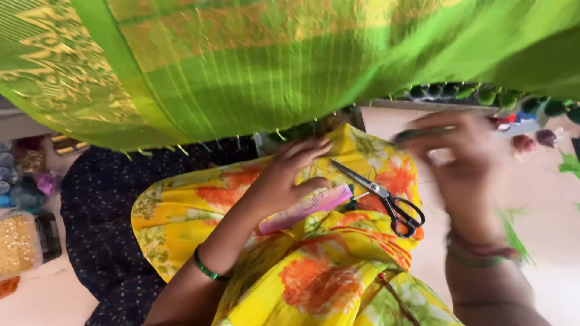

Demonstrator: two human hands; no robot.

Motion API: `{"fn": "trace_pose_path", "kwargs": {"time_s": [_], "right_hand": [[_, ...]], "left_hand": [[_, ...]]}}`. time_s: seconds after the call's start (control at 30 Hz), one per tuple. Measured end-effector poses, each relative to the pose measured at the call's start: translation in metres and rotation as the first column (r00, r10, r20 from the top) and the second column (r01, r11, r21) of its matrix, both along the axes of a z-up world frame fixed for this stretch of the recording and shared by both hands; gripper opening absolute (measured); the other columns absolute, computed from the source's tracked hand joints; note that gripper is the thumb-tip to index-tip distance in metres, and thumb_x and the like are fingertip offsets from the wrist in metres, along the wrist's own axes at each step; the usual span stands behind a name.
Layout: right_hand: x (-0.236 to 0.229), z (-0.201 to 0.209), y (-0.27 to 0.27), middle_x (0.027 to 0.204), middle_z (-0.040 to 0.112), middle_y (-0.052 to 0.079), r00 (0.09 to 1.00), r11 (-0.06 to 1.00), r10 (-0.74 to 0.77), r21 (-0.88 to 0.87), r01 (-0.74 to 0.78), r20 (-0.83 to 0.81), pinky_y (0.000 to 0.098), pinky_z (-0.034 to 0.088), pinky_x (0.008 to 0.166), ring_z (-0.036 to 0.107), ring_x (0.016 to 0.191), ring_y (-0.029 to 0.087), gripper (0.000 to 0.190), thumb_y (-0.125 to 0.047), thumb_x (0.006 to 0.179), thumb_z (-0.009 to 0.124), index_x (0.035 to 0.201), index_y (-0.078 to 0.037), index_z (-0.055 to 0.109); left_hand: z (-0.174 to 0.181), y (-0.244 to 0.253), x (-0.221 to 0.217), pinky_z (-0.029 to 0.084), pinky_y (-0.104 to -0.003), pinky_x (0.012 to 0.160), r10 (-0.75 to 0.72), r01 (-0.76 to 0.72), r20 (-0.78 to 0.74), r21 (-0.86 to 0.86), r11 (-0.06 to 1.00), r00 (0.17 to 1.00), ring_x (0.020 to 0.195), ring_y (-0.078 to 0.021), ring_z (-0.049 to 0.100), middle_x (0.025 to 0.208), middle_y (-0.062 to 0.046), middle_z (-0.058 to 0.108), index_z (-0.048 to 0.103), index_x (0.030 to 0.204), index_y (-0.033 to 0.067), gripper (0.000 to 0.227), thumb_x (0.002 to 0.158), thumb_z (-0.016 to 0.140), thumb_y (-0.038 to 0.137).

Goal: Attaching decorative tassels and beads to the border of a green sari using thread, scissors, and a comb.

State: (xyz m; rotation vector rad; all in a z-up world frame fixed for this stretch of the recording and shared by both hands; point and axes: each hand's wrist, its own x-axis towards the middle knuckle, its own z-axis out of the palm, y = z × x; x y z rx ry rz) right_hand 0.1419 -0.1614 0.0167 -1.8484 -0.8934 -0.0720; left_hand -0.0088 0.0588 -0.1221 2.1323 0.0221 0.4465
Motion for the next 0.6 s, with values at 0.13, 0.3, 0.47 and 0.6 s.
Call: {"fn": "trace_pose_path", "kwargs": {"time_s": [0.13,0.3,0.47,0.6], "right_hand": [[-0.024,-0.009,0.031,0.105,0.07,0.013,0.898,0.924,0.369,-0.195,-0.328,0.24,0.0326,0.055,0.081,0.068,0.095,0.023,0.015,0.001,0.08,0.081,0.093,-0.003,0.074],[-0.025,-0.01,0.027,0.107,0.072,0.017,0.91,0.912,0.399,0.151,-0.381,-0.11,0.0301,0.061,0.072,0.073,0.093,0.025,0.007,-0.004,0.101,0.064,0.107,-0.006,0.061],[0.012,-0.005,-0.007,0.088,0.064,0.017,0.923,0.781,0.307,0.616,-0.106,-0.23,0.0334,0.051,0.049,0.068,0.061,0.028,0.01,-0.014,0.12,0.048,0.127,-0.008,0.045],[0.076,-0.026,-0.073,0.085,0.062,0.019,0.969,0.73,0.184,0.683,-0.023,-0.164,0.0343,0.051,0.054,0.065,0.06,0.027,0.02,-0.014,0.127,0.041,0.117,0.0,0.051]], "left_hand": [[0.055,-0.025,0.017,0.036,-0.047,0.115,-0.104,0.111,0.246,-0.015,0.994,0.964,0.136,-0.0394,0.047,0.142,-0.02,0.053,0.053,0.139,-0.0027,0.064,0.092,0.073,0.035],[0.024,-0.037,0.018,0.047,-0.042,0.096,-0.155,0.155,-0.018,-0.017,0.988,0.988,0.105,-0.0312,0.064,0.1,-0.013,0.07,0.073,0.103,0.0097,0.02,0.099,0.068,0.029],[-0.019,-0.033,0.005,0.043,-0.051,0.111,-0.077,0.05,0.136,0.187,0.981,0.988,0.101,-0.0354,0.065,0.097,-0.015,0.068,0.066,0.104,0.0029,0.024,0.099,0.067,0.026],[-0.056,-0.013,0.006,0.041,-0.051,0.111,-0.007,-0.045,0.157,0.326,0.944,0.988,0.104,-0.0356,0.067,0.099,-0.014,0.07,0.068,0.094,0.0126,0.013,0.094,0.063,0.025]]}}
